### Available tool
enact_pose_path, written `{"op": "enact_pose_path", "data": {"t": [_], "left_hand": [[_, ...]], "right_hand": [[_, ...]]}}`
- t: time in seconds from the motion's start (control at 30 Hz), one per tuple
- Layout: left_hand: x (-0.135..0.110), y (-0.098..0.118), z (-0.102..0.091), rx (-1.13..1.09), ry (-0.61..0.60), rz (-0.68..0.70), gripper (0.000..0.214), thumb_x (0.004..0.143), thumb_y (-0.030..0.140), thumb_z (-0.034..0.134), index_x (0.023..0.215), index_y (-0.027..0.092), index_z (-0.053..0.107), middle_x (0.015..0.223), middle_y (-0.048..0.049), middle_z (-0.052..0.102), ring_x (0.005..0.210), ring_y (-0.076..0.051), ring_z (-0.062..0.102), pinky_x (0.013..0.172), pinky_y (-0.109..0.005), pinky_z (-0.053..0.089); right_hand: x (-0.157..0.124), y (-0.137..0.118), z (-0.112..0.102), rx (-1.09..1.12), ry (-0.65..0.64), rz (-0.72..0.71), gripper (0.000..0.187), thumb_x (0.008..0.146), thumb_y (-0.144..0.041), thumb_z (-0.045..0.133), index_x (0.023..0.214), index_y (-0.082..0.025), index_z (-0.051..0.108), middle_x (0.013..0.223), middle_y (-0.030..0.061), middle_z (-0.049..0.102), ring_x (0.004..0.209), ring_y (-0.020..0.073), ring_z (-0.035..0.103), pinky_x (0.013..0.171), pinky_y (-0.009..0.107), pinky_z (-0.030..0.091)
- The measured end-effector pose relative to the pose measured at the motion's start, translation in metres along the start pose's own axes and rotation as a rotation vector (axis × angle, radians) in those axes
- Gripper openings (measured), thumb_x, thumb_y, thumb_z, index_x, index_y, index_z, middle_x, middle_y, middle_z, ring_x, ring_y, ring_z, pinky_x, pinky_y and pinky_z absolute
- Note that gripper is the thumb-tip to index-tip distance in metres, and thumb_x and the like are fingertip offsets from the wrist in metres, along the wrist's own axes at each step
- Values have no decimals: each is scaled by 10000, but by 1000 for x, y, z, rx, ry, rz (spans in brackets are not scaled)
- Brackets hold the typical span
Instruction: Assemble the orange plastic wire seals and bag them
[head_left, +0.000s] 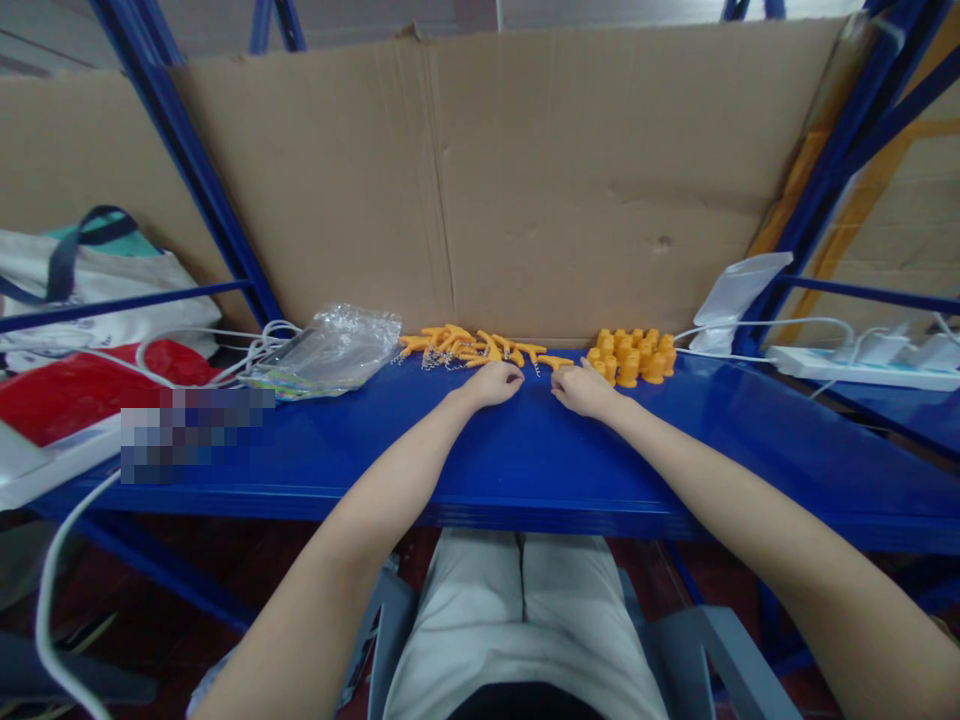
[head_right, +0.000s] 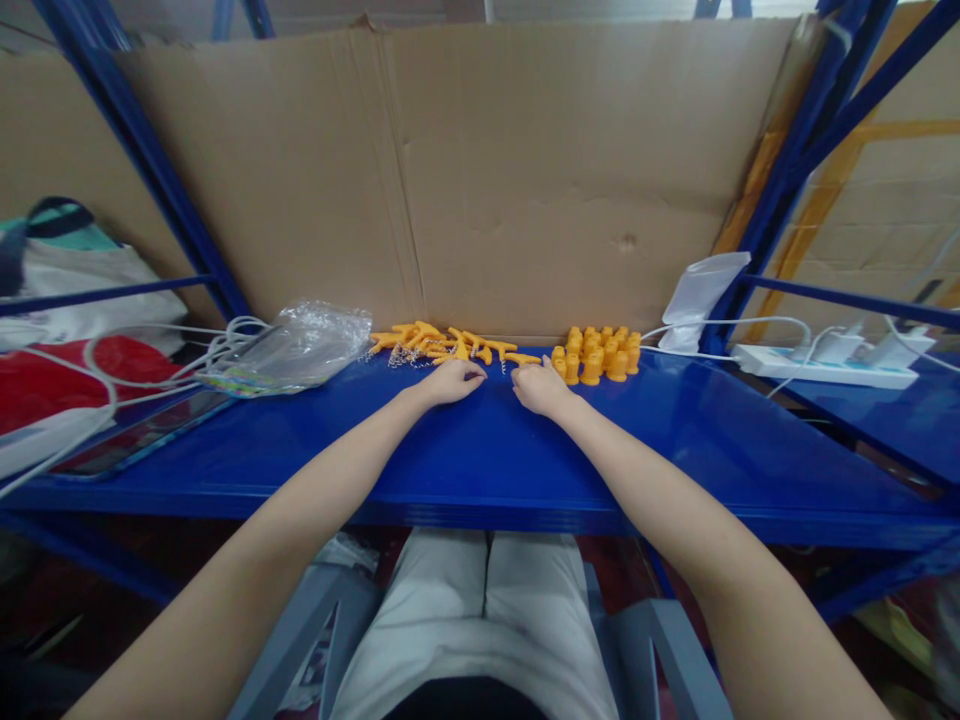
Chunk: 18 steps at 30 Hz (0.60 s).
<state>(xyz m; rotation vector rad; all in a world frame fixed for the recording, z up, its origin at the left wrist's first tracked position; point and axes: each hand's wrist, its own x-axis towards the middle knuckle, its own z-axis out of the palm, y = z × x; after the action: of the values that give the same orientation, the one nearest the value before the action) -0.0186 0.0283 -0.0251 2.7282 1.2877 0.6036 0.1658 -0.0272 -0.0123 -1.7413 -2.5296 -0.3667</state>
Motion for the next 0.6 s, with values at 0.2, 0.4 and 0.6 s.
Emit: {"op": "enact_pose_path", "data": {"t": [0.2,0.4,0.6], "left_hand": [[2,-2,3,-16,26,-4,277,857,149,515,997,164,754,1006,-59,756,931,-192,688,898,-302,507],[2,-3,3,-2,31,9,254,852,146,519,943,167,756,968,-47,757,909,-188,692,887,-301,516],[2,-5,5,-83,59,-27,362,852,150,527,1190,149,660,1041,-72,737,930,-187,687,898,-310,524]], "right_hand": [[-2,6,-1,77,17,-56,233,824,-72,486,923,-167,675,1064,117,730,1062,257,649,1053,477,368],[3,13,3,144,66,-125,266,754,-21,481,858,-169,676,965,103,734,1017,237,656,941,355,431],[11,23,11,274,227,-149,292,723,-16,465,858,-176,668,951,89,709,922,222,645,946,414,423]]}}
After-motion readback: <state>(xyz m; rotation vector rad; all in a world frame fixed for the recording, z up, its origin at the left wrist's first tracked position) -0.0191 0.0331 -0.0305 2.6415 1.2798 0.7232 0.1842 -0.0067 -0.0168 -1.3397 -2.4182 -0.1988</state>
